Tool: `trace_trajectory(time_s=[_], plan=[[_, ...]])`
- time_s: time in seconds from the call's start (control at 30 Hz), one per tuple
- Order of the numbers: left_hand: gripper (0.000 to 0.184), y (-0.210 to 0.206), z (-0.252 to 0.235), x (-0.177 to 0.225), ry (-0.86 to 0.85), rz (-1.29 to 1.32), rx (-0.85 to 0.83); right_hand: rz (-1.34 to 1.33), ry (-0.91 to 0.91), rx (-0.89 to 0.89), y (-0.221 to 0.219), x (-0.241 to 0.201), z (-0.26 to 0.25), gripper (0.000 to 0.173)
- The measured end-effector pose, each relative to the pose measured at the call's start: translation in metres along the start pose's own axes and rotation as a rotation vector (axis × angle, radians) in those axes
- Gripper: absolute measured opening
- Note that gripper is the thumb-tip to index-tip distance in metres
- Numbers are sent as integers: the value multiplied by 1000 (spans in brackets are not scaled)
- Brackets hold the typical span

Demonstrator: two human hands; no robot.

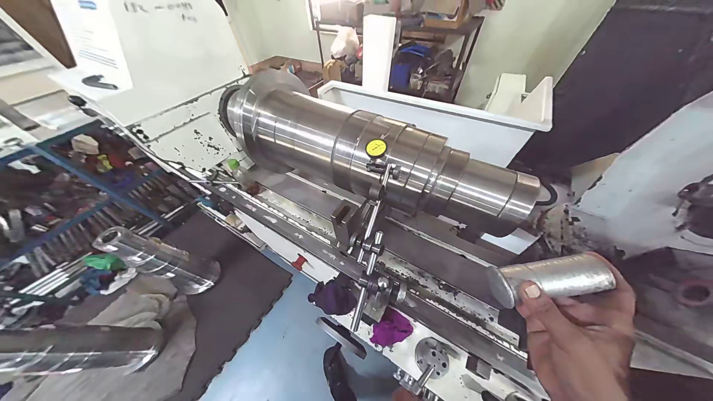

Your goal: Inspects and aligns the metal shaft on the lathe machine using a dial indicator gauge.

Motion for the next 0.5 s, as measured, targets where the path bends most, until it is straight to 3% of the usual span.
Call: trace_trajectory(time_s=[0.07, 0.13, 0.23, 0.33, 0.5], plan=[[47, 16, 15, -7, -173, -77, -9, -2, 13, 36, 1, -1, -2, 99], [45, 35, 39, -20, -222, -22, -29, -42, 0, 77, 2, -1, -4, 96], [43, 56, 57, -75, -181, 7, -10, -122, -23, 178, 1, -1, -7, 86], [42, 98, 92, -123, -53, 71, 121, -204, -34, 307, 1, 3, -10, 81], [33, 159, 116, -219, -40, 185, 239, -326, -25, 453, -10, 11, -13, 70]])
Point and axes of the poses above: each hand's wrist, its own z-axis away from the middle knuckle, its own y-axis out of the back of the hand, x = y × z, the point moved 7 cm from there along -z, towards the middle knuckle, and after that the axes turned 7 degrees about -z, right-handed, at the moved point
